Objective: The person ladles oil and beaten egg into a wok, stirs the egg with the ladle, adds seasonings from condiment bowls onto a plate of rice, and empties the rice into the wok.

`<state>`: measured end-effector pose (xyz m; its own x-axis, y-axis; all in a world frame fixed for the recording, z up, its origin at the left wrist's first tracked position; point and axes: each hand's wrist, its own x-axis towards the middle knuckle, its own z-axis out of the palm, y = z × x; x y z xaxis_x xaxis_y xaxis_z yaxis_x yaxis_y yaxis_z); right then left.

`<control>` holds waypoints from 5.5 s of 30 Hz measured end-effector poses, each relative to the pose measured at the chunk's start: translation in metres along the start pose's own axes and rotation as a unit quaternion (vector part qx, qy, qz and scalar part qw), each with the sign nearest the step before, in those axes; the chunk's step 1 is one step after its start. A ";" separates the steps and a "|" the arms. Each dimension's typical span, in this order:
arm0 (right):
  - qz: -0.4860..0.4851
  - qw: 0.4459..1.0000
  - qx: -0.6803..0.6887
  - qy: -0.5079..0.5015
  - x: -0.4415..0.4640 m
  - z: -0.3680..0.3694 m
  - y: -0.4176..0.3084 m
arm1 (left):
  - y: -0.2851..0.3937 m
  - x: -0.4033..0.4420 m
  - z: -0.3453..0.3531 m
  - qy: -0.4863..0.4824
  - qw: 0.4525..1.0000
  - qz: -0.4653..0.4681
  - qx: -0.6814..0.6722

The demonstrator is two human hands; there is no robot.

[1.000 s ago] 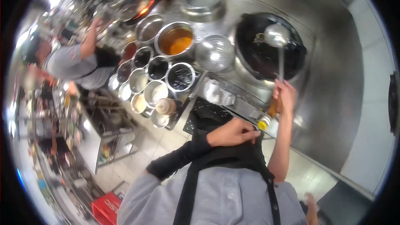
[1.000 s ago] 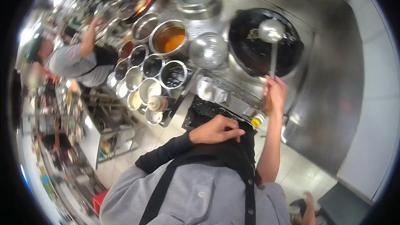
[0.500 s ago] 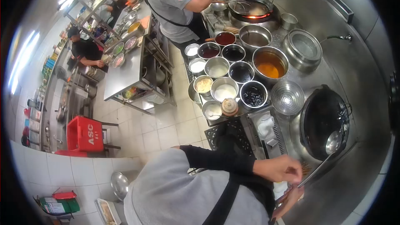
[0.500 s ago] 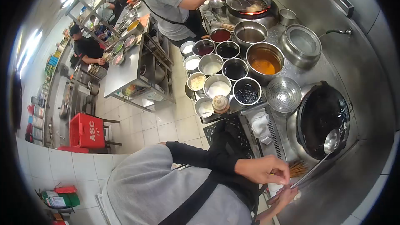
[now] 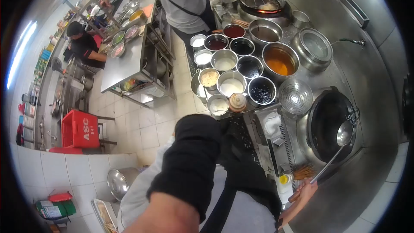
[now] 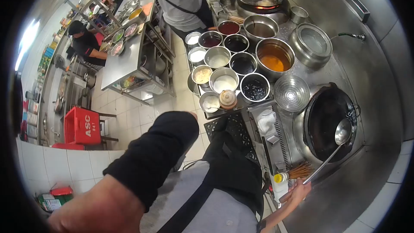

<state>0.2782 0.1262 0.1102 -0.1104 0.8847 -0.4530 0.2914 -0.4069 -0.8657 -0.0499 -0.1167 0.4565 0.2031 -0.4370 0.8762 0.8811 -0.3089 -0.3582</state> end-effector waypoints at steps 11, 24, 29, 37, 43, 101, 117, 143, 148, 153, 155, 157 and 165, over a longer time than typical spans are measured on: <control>0.023 0.999 -0.032 0.033 -0.016 -0.001 0.005 | -0.007 0.014 0.006 -0.086 0.992 0.046 0.079; 0.000 0.998 -0.005 0.067 -0.040 -0.002 0.001 | 0.019 0.054 -0.001 -0.146 0.978 0.044 0.140; -0.001 0.998 -0.011 0.067 -0.030 -0.005 0.017 | 0.014 0.040 0.019 -0.079 0.964 0.095 0.235; -0.033 0.999 -0.019 0.035 0.010 -0.011 0.026 | 0.017 0.050 0.019 -0.042 0.987 0.101 0.120; -0.046 0.998 0.000 0.045 0.020 -0.003 0.010 | 0.024 0.061 -0.004 -0.093 0.982 0.087 0.139; -0.031 0.997 0.026 0.063 -0.025 0.002 0.012 | 0.007 -0.038 0.057 -0.057 0.581 -0.432 -0.688; -0.016 0.993 -0.102 0.064 -0.063 0.007 -0.023 | 0.043 -0.085 0.052 -0.189 0.515 -0.620 -0.560; -0.090 0.994 0.066 -0.016 -0.006 0.014 -0.011 | 0.088 -0.213 0.056 -0.394 0.498 -0.613 -0.471; -0.010 0.996 0.037 0.084 0.002 0.016 -0.026 | 0.102 -0.259 0.048 -0.524 0.397 -0.610 -0.443; -0.100 0.982 -0.090 0.132 0.051 0.013 -0.017 | 0.119 -0.260 0.039 -0.594 0.320 -0.616 -0.407; -0.086 0.978 -0.110 0.154 0.052 0.015 -0.033 | 0.123 -0.261 0.034 -0.601 0.299 -0.628 -0.394; -0.091 0.974 -0.127 0.165 0.068 0.014 -0.032 | 0.134 -0.265 0.029 -0.594 0.309 -0.615 -0.416; -0.055 0.987 -0.082 0.123 0.085 0.007 -0.033 | 0.140 -0.266 0.032 -0.592 0.302 -0.608 -0.434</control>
<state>0.2524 0.2131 0.0991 0.0783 0.9584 -0.2745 0.4427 -0.2801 -0.8518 0.0333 -0.0170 0.1833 0.4188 0.8952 -0.1524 0.2723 0.0364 0.9615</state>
